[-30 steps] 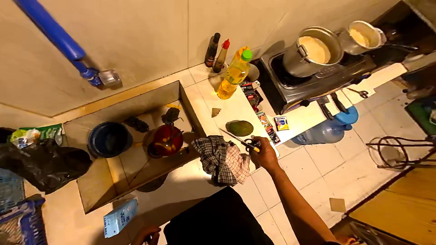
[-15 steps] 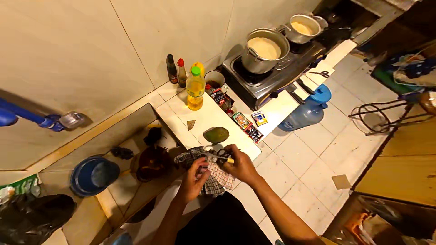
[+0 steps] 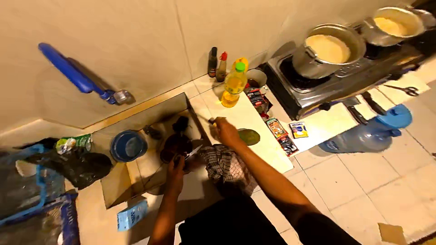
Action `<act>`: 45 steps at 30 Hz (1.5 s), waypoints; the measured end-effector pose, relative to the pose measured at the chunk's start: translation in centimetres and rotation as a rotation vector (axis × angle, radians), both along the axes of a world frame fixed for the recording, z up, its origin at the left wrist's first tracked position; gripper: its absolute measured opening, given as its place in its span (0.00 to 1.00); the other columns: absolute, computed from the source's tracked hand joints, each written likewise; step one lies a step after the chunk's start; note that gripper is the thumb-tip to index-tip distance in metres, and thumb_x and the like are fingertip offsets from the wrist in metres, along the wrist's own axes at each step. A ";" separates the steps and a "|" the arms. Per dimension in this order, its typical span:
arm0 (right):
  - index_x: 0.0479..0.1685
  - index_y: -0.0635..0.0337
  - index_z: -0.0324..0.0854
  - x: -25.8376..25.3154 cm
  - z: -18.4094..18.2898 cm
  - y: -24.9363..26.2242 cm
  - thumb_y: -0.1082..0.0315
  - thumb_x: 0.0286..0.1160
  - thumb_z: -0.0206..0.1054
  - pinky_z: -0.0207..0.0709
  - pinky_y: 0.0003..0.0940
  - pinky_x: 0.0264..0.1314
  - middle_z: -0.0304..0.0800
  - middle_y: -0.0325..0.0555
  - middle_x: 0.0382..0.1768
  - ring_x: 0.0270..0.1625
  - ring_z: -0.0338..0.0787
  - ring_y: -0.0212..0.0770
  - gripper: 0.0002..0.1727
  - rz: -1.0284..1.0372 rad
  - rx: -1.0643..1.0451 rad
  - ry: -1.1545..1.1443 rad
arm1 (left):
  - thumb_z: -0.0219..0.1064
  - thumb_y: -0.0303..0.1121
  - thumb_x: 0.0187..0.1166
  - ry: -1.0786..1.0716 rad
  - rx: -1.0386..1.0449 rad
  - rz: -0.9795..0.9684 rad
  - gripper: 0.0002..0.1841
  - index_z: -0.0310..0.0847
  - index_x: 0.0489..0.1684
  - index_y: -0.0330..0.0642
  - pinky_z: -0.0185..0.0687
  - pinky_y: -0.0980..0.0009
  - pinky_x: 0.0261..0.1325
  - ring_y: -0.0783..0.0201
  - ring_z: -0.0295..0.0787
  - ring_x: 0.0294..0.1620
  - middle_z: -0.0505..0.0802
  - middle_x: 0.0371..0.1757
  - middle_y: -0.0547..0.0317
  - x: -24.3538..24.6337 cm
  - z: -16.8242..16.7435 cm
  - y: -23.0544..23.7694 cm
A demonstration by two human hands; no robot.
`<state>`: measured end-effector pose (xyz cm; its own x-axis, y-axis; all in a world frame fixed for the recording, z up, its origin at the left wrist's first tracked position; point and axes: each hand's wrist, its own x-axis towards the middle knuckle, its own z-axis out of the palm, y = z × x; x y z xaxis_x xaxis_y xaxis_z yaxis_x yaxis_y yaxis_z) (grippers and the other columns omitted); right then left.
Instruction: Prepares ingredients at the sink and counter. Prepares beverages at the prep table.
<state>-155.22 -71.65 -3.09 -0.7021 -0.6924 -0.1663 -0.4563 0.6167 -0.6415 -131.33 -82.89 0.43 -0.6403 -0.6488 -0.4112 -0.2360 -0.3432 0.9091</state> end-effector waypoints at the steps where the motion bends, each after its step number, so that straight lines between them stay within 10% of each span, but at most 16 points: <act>1: 0.69 0.65 0.79 -1.4 -1.0 -1.0 0.61 0.88 0.58 0.83 0.68 0.54 0.83 0.69 0.62 0.56 0.90 0.68 0.20 -0.008 0.031 0.055 | 0.52 0.27 0.91 0.000 -0.004 0.027 0.15 0.74 0.64 0.25 0.93 0.64 0.45 0.58 0.95 0.39 0.94 0.46 0.45 0.4 0.1 -0.1; 11: 0.63 0.70 0.83 -3.3 -0.5 -2.3 0.74 0.75 0.69 0.78 0.70 0.61 0.81 0.74 0.62 0.64 0.82 0.74 0.18 -0.019 -0.006 0.209 | 0.57 0.24 0.87 -0.064 -0.117 0.268 0.10 0.74 0.55 0.24 0.91 0.71 0.34 0.65 0.92 0.26 0.91 0.30 0.55 1.1 -0.3 0.5; 20: 0.75 0.61 0.79 6.3 0.8 2.7 0.43 0.75 0.72 0.69 0.67 0.75 0.77 0.68 0.74 0.77 0.75 0.70 0.37 0.349 0.293 -0.086 | 0.58 0.25 0.87 -0.128 -0.245 0.251 0.09 0.74 0.53 0.24 0.86 0.74 0.23 0.69 0.86 0.17 0.90 0.26 0.56 0.8 -1.8 0.3; 25: 0.78 0.58 0.78 7.9 0.5 3.4 0.46 0.72 0.74 0.68 0.68 0.74 0.77 0.66 0.75 0.77 0.75 0.69 0.37 0.298 0.260 -0.022 | 0.61 0.29 0.87 -0.212 -0.306 0.165 0.14 0.77 0.56 0.23 0.87 0.73 0.34 0.70 0.87 0.26 0.90 0.32 0.55 0.4 -3.0 0.3; 31: 0.91 0.46 0.64 10.9 -0.8 5.4 0.42 0.46 0.86 0.54 0.77 0.81 0.66 0.68 0.84 0.86 0.64 0.72 0.60 0.241 0.321 0.056 | 0.63 0.31 0.86 -0.264 -0.316 0.164 0.14 0.80 0.56 0.25 0.88 0.70 0.37 0.69 0.87 0.29 0.90 0.37 0.52 0.2 -3.6 0.6; 35: 0.88 0.48 0.68 11.3 -1.5 6.9 0.42 0.56 0.81 0.49 0.76 0.84 0.66 0.66 0.85 0.88 0.61 0.72 0.52 0.182 0.107 0.103 | 0.64 0.31 0.85 -0.244 -0.333 0.173 0.13 0.81 0.51 0.26 0.87 0.72 0.35 0.70 0.86 0.27 0.90 0.34 0.54 0.3 -4.0 0.6; 39: 0.82 0.58 0.74 11.9 -0.8 12.0 0.30 0.53 0.75 0.65 0.76 0.75 0.71 0.69 0.81 0.81 0.71 0.75 0.55 -0.056 -0.038 0.220 | 0.64 0.32 0.85 -0.235 -0.330 0.177 0.12 0.83 0.49 0.28 0.87 0.71 0.34 0.69 0.87 0.27 0.90 0.32 0.55 0.7 -4.5 0.4; 42: 0.89 0.63 0.61 12.4 -1.1 15.3 0.38 0.40 0.88 0.71 0.77 0.68 0.69 0.73 0.81 0.77 0.74 0.78 0.68 -0.182 0.084 0.043 | 0.63 0.32 0.86 -0.203 -0.279 0.174 0.12 0.83 0.47 0.28 0.86 0.73 0.31 0.72 0.85 0.24 0.89 0.30 0.58 0.7 -4.3 0.7; 45: 0.87 0.64 0.61 12.8 -0.9 15.9 0.50 0.45 0.91 0.81 0.68 0.62 0.88 0.69 0.60 0.60 0.89 0.68 0.62 -0.254 0.167 -0.211 | 0.63 0.32 0.86 -0.174 -0.253 0.144 0.11 0.82 0.44 0.29 0.85 0.74 0.29 0.72 0.84 0.22 0.88 0.27 0.60 0.4 -4.1 0.9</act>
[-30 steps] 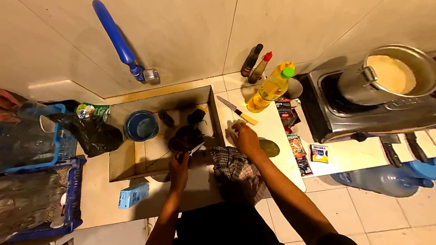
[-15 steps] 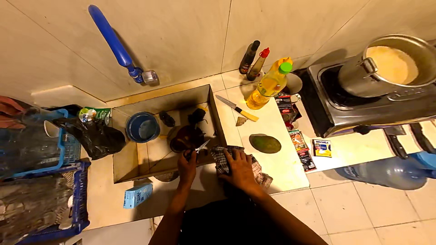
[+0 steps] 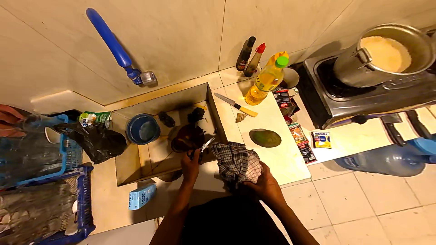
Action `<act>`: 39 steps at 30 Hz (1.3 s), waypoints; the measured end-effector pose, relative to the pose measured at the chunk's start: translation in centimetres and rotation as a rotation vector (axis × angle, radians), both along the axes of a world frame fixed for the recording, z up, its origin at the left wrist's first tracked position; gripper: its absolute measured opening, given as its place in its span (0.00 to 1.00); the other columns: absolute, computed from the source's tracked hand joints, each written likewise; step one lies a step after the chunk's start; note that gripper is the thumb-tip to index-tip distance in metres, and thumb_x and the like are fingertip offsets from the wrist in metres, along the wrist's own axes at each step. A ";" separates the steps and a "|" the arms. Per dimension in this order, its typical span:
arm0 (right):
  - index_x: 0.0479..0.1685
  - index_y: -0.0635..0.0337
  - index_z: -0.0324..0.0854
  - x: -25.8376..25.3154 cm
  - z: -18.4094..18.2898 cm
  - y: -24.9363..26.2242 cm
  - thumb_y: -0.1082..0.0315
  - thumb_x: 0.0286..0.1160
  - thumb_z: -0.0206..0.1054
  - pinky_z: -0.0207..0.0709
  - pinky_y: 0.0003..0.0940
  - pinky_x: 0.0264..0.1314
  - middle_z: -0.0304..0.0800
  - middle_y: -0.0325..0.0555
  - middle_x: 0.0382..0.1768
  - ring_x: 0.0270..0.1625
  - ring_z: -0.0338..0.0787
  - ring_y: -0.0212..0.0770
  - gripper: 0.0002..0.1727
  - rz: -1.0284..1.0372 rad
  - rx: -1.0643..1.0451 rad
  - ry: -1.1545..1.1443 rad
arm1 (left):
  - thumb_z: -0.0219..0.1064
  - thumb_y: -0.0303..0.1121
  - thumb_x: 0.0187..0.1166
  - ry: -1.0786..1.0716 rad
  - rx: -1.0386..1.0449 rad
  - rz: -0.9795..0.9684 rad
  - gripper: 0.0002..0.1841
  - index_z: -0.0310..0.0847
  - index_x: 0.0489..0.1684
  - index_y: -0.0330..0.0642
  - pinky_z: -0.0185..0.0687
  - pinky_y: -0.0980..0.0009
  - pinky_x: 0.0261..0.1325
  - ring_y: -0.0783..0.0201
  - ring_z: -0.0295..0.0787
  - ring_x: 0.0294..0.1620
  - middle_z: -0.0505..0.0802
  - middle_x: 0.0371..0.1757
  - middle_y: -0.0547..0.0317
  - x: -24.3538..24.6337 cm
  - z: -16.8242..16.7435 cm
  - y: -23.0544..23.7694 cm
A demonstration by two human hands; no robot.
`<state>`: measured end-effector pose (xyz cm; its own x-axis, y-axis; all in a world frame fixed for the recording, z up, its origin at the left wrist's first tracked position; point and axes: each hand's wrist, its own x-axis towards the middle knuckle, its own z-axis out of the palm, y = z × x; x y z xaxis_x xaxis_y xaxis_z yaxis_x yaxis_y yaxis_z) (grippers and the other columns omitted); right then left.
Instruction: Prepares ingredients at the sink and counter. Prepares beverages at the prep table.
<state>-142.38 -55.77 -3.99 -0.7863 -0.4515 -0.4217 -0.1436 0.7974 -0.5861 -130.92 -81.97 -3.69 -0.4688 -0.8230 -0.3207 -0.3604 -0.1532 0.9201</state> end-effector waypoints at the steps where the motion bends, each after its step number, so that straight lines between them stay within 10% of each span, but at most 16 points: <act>1: 0.80 0.65 0.67 -0.1 0.5 0.0 0.51 0.50 0.89 0.81 0.68 0.58 0.91 0.66 0.50 0.53 0.92 0.66 0.54 -0.019 0.014 -0.081 | 0.63 0.32 0.86 0.007 0.000 -0.012 0.11 0.82 0.43 0.29 0.84 0.74 0.28 0.72 0.83 0.21 0.88 0.26 0.60 -0.2 0.1 0.1; 4: 0.59 0.68 0.84 -0.3 2.6 0.6 0.47 0.56 0.86 0.83 0.65 0.52 0.93 0.59 0.38 0.44 0.94 0.58 0.37 -0.068 -0.083 -0.095 | 0.62 0.31 0.86 0.038 -0.021 -0.058 0.11 0.80 0.42 0.29 0.84 0.73 0.27 0.72 0.82 0.19 0.86 0.24 0.61 -0.8 1.2 0.2; 9: 0.50 0.60 0.86 -0.6 7.3 0.9 0.58 0.79 0.69 0.91 0.30 0.40 0.95 0.38 0.34 0.34 0.95 0.32 0.14 -0.324 -0.563 -0.205 | 0.62 0.30 0.86 0.102 -0.054 -0.138 0.09 0.80 0.41 0.30 0.83 0.76 0.24 0.75 0.82 0.17 0.86 0.22 0.64 -1.7 2.0 1.2; 15: 0.80 0.67 0.64 0.9 6.4 -5.7 0.63 0.82 0.66 0.85 0.37 0.67 0.85 0.52 0.65 0.62 0.89 0.38 0.30 -0.308 -0.809 -0.470 | 0.66 0.31 0.81 0.035 -0.238 -0.378 0.13 0.85 0.41 0.25 0.87 0.68 0.42 0.67 0.88 0.32 0.91 0.32 0.51 -2.9 3.5 5.9; 23: 0.45 0.66 0.79 0.4 4.2 -9.1 0.76 0.75 0.70 0.88 0.32 0.43 0.89 0.46 0.36 0.36 0.90 0.35 0.06 -0.705 -0.970 -0.410 | 0.63 0.28 0.84 0.068 -0.019 -0.324 0.09 0.80 0.42 0.28 0.87 0.73 0.26 0.72 0.85 0.20 0.88 0.25 0.59 -2.0 4.4 7.4; 28: 0.57 0.67 0.77 -2.0 3.6 -6.9 0.73 0.82 0.64 0.90 0.34 0.38 0.90 0.46 0.35 0.33 0.92 0.36 0.11 -0.850 -0.987 -0.400 | 0.58 0.27 0.87 0.169 0.055 -0.232 0.08 0.76 0.44 0.29 0.84 0.77 0.21 0.75 0.82 0.16 0.86 0.22 0.64 -0.1 5.0 5.8; 32: 0.65 0.68 0.74 0.5 4.7 -7.2 0.71 0.82 0.65 0.90 0.40 0.53 0.91 0.48 0.46 0.45 0.93 0.40 0.17 -0.548 -1.053 -0.578 | 0.61 0.28 0.84 0.133 -0.051 -0.295 0.09 0.81 0.40 0.28 0.83 0.79 0.27 0.77 0.83 0.21 0.87 0.24 0.64 -0.6 4.0 5.5; 39: 0.42 0.64 0.77 0.2 3.3 -8.2 0.76 0.73 0.72 0.88 0.32 0.44 0.88 0.45 0.34 0.36 0.91 0.35 0.08 -0.596 -1.023 -0.399 | 0.63 0.26 0.82 0.183 -0.069 -0.361 0.06 0.81 0.38 0.31 0.82 0.79 0.22 0.78 0.81 0.17 0.86 0.21 0.67 -0.2 3.7 7.8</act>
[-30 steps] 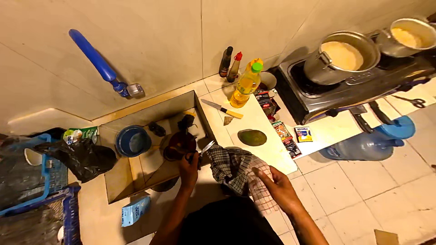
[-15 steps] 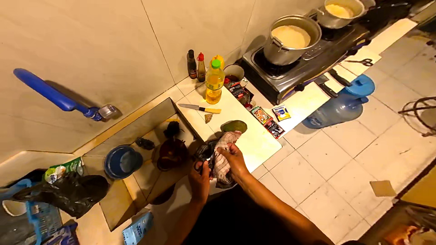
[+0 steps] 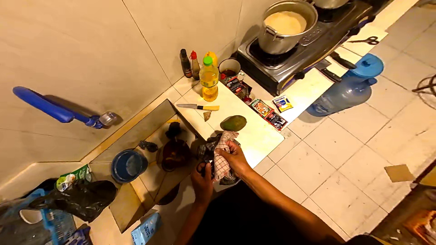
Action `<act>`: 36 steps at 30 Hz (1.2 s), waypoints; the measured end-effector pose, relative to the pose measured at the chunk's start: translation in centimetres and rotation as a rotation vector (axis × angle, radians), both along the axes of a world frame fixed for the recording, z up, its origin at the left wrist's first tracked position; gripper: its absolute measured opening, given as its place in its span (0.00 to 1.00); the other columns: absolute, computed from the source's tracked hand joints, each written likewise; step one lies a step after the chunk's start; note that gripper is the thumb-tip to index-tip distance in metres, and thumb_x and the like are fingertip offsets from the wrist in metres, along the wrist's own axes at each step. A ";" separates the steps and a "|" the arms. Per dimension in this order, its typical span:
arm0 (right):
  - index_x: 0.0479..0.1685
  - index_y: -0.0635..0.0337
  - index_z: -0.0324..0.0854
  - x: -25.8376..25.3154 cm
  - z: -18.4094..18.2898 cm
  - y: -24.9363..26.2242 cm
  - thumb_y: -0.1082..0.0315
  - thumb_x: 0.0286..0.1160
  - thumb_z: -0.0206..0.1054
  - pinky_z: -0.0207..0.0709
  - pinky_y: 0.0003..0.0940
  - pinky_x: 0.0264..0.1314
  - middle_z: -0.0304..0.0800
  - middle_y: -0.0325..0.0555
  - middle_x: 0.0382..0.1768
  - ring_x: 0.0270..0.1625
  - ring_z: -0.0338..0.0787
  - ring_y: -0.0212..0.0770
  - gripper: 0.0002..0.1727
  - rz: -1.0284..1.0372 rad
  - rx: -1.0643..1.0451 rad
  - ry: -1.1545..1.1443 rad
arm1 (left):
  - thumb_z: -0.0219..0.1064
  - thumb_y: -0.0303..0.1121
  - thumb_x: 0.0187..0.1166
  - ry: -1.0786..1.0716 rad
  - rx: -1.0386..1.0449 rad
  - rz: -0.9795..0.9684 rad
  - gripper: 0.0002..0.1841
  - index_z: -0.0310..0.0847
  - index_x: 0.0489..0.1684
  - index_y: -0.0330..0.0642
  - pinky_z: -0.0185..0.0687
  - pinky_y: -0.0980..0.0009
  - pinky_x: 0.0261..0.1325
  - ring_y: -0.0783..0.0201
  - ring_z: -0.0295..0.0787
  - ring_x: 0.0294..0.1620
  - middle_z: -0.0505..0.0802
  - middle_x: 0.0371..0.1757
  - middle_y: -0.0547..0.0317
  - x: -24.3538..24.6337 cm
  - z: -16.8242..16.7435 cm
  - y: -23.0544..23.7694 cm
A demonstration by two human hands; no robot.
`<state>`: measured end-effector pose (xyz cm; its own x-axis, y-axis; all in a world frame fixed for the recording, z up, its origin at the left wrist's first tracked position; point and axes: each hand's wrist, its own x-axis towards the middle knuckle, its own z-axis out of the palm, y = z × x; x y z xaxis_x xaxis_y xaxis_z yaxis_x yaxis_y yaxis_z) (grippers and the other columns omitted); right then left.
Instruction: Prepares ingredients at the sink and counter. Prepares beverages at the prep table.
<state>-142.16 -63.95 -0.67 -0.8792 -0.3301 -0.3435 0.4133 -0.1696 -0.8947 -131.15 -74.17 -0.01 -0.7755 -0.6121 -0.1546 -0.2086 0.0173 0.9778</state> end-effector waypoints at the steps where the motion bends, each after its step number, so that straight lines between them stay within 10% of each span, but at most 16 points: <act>1: 0.43 0.65 0.78 -0.4 -0.2 0.4 0.75 0.73 0.72 0.88 0.33 0.44 0.89 0.45 0.34 0.36 0.91 0.35 0.08 -0.037 0.032 0.019 | 0.62 0.26 0.83 -0.005 0.020 0.004 0.06 0.80 0.40 0.30 0.84 0.78 0.22 0.77 0.83 0.17 0.87 0.22 0.66 0.2 0.1 0.0; 9: 0.67 0.68 0.74 -0.5 0.2 3.1 0.73 0.80 0.66 0.90 0.38 0.53 0.93 0.47 0.46 0.45 0.94 0.38 0.19 0.122 -0.103 -0.130 | 0.60 0.27 0.85 -0.009 0.048 0.080 0.08 0.79 0.43 0.28 0.83 0.79 0.21 0.75 0.83 0.17 0.88 0.22 0.63 0.0 0.6 -1.3; 16: 0.57 0.69 0.78 0.1 -0.3 1.1 0.78 0.73 0.71 0.91 0.34 0.50 0.93 0.49 0.41 0.42 0.94 0.38 0.15 -0.074 -0.074 -0.129 | 0.62 0.25 0.82 -0.030 0.052 -0.056 0.06 0.81 0.36 0.31 0.86 0.77 0.23 0.76 0.85 0.18 0.88 0.21 0.66 -0.2 0.6 0.1; 21: 0.70 0.68 0.72 -1.3 -1.3 3.6 0.73 0.84 0.63 0.92 0.40 0.51 0.92 0.51 0.45 0.44 0.95 0.41 0.19 -0.146 -0.123 -0.153 | 0.49 0.33 0.93 -0.127 0.850 0.150 0.15 0.78 0.38 0.38 0.73 0.86 0.16 0.78 0.75 0.13 0.84 0.20 0.63 -0.4 0.8 -1.4; 25: 0.67 0.66 0.73 0.8 -0.1 3.1 0.75 0.72 0.69 0.90 0.40 0.56 0.94 0.47 0.47 0.47 0.95 0.39 0.23 0.111 -0.279 -0.186 | 0.44 0.38 0.94 -0.180 1.178 0.068 0.20 0.78 0.34 0.44 0.70 0.89 0.12 0.81 0.73 0.09 0.83 0.18 0.67 -0.5 0.3 -1.4; 32: 0.59 0.70 0.79 1.0 -0.1 1.8 0.79 0.65 0.76 0.91 0.36 0.54 0.94 0.49 0.43 0.45 0.95 0.39 0.21 -0.024 -0.181 -0.145 | 0.38 0.49 0.96 -0.352 0.588 -0.163 0.29 0.77 0.65 0.33 0.89 0.68 0.37 0.64 0.90 0.37 0.91 0.44 0.52 -0.5 0.7 -0.9; 34: 0.56 0.70 0.80 1.2 -0.3 1.6 0.79 0.63 0.78 0.91 0.35 0.54 0.95 0.49 0.41 0.44 0.95 0.38 0.20 -0.042 -0.138 -0.104 | 0.43 0.43 0.94 -0.317 0.304 -0.289 0.26 0.79 0.60 0.27 0.89 0.66 0.46 0.66 0.88 0.41 0.89 0.43 0.53 -0.4 1.0 -1.3; 36: 0.54 0.69 0.81 1.3 -0.3 1.4 0.79 0.63 0.79 0.91 0.34 0.54 0.94 0.48 0.42 0.45 0.95 0.37 0.19 -0.033 -0.116 -0.075 | 0.58 0.34 0.88 -0.281 0.071 -0.361 0.15 0.84 0.43 0.27 0.89 0.70 0.33 0.69 0.87 0.27 0.88 0.30 0.57 -0.5 1.1 -1.2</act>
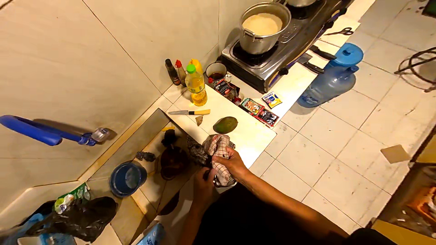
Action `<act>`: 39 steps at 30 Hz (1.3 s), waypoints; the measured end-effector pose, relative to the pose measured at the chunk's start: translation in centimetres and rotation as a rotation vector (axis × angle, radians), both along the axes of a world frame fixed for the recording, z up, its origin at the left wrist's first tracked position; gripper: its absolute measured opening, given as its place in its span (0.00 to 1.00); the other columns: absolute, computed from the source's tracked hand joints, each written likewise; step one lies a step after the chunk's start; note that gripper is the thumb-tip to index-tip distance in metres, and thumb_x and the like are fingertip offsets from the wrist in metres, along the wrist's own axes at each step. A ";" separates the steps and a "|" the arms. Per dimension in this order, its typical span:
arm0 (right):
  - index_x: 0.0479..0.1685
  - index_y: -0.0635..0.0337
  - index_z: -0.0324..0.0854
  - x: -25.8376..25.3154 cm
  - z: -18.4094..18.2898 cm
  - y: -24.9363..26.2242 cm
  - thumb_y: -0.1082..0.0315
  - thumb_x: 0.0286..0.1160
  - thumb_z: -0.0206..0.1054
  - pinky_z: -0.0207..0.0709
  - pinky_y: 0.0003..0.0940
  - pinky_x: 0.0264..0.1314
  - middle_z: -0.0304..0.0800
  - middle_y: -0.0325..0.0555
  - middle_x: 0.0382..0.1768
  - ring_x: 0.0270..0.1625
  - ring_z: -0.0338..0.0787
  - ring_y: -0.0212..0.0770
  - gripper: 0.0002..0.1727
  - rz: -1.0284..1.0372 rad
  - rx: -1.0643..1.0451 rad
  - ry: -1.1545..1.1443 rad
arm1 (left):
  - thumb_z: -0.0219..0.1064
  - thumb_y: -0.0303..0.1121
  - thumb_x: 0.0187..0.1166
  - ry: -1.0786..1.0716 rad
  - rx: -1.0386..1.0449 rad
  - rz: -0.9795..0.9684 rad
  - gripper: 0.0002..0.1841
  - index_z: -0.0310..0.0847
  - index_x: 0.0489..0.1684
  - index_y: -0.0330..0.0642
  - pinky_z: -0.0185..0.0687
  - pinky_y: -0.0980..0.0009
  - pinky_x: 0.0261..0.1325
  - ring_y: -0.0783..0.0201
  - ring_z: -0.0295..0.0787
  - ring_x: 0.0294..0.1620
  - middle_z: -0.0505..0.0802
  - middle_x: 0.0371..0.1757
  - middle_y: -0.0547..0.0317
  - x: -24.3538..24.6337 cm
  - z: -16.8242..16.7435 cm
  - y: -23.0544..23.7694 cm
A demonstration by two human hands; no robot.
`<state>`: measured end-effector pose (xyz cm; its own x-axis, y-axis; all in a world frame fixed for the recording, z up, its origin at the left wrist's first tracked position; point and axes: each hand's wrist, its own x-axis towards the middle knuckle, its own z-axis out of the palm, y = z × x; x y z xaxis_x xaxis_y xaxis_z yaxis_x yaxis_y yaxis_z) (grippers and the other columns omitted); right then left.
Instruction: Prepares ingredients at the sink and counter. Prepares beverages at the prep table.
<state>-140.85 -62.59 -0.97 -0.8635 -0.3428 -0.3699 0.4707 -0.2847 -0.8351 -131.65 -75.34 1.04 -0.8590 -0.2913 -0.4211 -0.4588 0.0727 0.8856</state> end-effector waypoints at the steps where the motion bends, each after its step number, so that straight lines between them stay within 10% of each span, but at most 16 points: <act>1: 0.53 0.69 0.80 0.0 0.1 -0.1 0.78 0.64 0.79 0.90 0.33 0.54 0.94 0.47 0.42 0.45 0.94 0.36 0.18 0.007 0.013 0.016 | 0.60 0.32 0.87 0.015 -0.024 -0.018 0.13 0.83 0.39 0.29 0.88 0.72 0.25 0.71 0.85 0.19 0.86 0.24 0.59 -0.1 0.1 0.2; 8: 0.57 0.70 0.80 -4.0 -1.5 2.8 0.75 0.74 0.72 0.90 0.37 0.46 0.93 0.49 0.39 0.39 0.93 0.38 0.15 -0.195 0.172 -0.005 | 0.59 0.28 0.86 -0.047 0.134 -0.059 0.10 0.80 0.35 0.34 0.85 0.75 0.21 0.71 0.85 0.14 0.88 0.17 0.63 1.3 0.7 -0.4; 14: 0.67 0.69 0.76 0.2 1.4 2.3 0.71 0.69 0.76 0.90 0.38 0.59 0.93 0.49 0.49 0.50 0.94 0.39 0.26 0.182 0.093 -0.002 | 0.62 0.28 0.84 -0.106 0.034 -0.017 0.09 0.82 0.39 0.29 0.86 0.73 0.23 0.71 0.84 0.16 0.86 0.20 0.60 -0.3 0.3 -0.1; 23: 0.55 0.69 0.81 -1.8 -0.8 1.4 0.71 0.70 0.76 0.88 0.33 0.55 0.92 0.47 0.43 0.45 0.93 0.34 0.17 0.070 0.277 0.140 | 0.63 0.28 0.85 -0.107 0.083 -0.052 0.09 0.81 0.35 0.32 0.86 0.74 0.22 0.71 0.85 0.14 0.87 0.17 0.63 0.5 0.2 0.7; 30: 0.71 0.69 0.73 -0.1 0.9 2.3 0.69 0.71 0.76 0.88 0.36 0.60 0.90 0.50 0.53 0.52 0.93 0.37 0.29 0.251 0.237 0.033 | 0.62 0.27 0.84 -0.118 -0.041 -0.048 0.08 0.82 0.41 0.28 0.88 0.72 0.25 0.70 0.85 0.16 0.88 0.21 0.59 -0.2 0.7 0.4; 39: 0.60 0.69 0.79 -1.4 -0.6 1.0 0.67 0.74 0.74 0.87 0.33 0.58 0.91 0.49 0.47 0.49 0.92 0.35 0.20 0.170 0.352 0.220 | 0.63 0.28 0.83 -0.013 0.024 -0.023 0.08 0.81 0.34 0.33 0.88 0.72 0.23 0.71 0.85 0.15 0.87 0.17 0.64 0.9 -0.3 1.1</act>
<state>-142.21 -61.63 -1.58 -0.8771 -0.3721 -0.3037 0.2870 0.1011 -0.9526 -130.78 -74.27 0.71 -0.8598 -0.2612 -0.4387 -0.4684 0.0618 0.8814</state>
